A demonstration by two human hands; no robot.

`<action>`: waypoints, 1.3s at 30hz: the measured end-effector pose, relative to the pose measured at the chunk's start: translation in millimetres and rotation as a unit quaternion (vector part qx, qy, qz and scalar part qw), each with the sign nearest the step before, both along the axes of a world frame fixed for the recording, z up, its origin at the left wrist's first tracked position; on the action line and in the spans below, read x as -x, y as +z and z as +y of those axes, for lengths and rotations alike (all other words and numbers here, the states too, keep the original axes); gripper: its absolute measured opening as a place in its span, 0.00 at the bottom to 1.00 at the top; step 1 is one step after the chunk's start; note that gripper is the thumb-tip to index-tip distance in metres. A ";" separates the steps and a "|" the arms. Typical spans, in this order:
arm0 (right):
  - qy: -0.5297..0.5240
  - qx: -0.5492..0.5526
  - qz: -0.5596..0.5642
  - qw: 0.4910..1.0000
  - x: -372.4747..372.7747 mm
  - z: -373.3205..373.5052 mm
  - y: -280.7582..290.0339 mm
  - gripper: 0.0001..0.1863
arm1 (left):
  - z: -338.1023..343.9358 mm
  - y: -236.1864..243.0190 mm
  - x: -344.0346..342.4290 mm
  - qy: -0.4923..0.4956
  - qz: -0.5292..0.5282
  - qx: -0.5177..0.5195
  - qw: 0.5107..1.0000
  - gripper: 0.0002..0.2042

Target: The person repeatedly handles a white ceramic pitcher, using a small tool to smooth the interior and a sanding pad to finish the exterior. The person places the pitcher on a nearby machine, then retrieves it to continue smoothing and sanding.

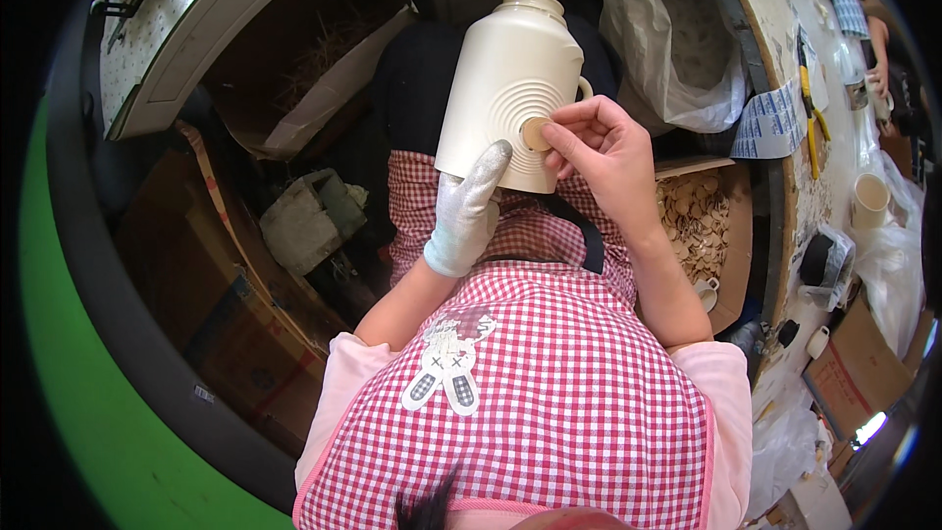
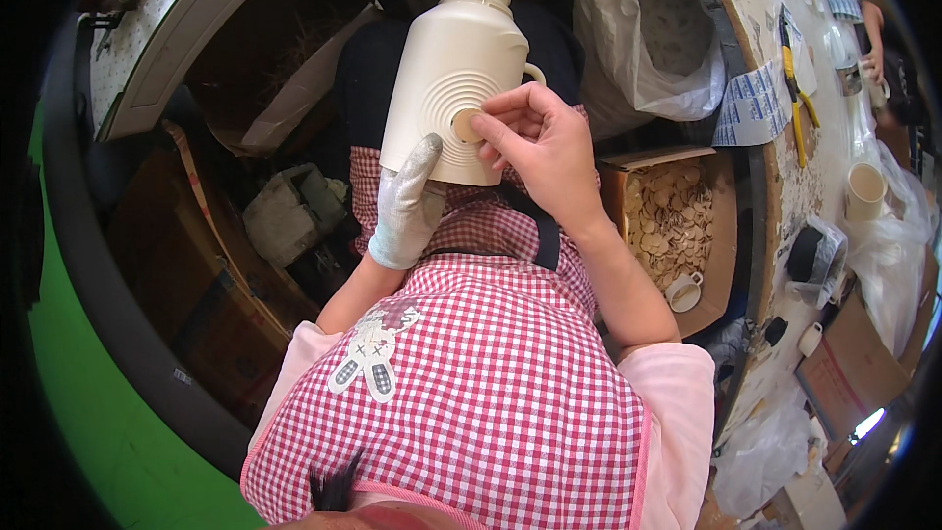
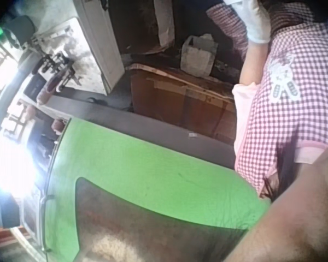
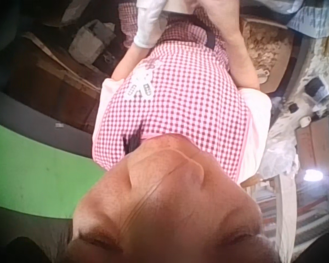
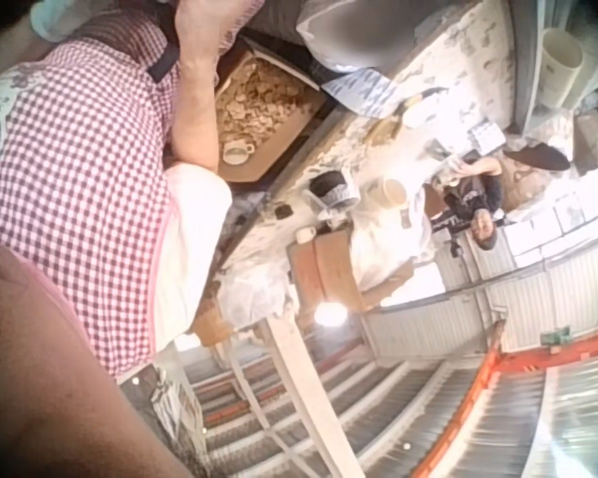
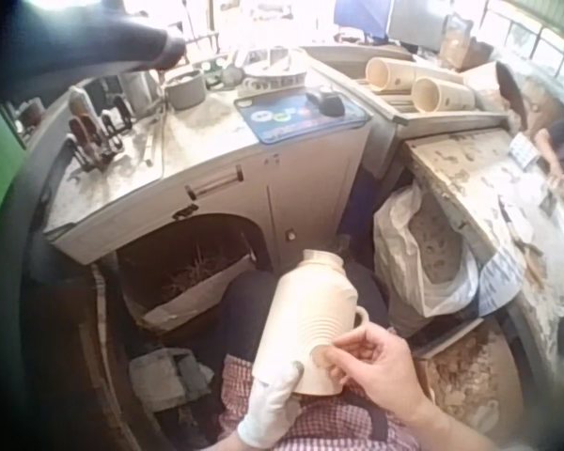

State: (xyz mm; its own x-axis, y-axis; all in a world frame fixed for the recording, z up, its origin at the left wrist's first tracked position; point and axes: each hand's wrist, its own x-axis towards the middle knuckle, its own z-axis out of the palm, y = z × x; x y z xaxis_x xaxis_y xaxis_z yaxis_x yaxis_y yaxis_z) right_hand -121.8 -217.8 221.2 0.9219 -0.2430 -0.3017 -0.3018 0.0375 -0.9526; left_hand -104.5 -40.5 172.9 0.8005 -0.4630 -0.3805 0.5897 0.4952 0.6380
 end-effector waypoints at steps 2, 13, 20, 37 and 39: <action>0.010 -0.011 0.006 1.000 -1.0 -1.0 0.3 0.07 | 0.3 -2.1 0.9 -0.001 -0.009 -0.009 1.000 0.23; 0.035 0.200 -0.060 0.977 -0.4 3.5 0.7 0.05 | -3.9 1.5 -1.9 0.012 -0.049 -0.060 0.997 0.22; -0.029 -0.012 0.062 0.998 14.3 -0.7 -13.9 0.14 | -5.3 3.1 -2.0 0.025 -0.036 -0.060 0.997 0.21; 0.020 0.145 0.004 0.989 -3.6 -9.7 -30.2 0.30 | 23.9 -28.7 -2.5 -0.001 -0.376 -0.221 0.900 0.20; 0.000 0.250 -0.003 0.968 -1.9 -2.7 -28.3 0.31 | 25.8 -24.2 -2.4 0.011 -0.591 -0.322 0.740 0.30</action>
State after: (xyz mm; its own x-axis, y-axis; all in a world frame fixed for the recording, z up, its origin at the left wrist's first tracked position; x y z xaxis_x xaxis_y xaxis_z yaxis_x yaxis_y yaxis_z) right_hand -119.9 -220.5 192.9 0.9229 -0.3582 -0.1410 -0.2969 -0.4294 -0.8529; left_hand -102.1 -14.8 148.7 0.7542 -0.4734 0.4551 -0.5723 -0.1339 0.8091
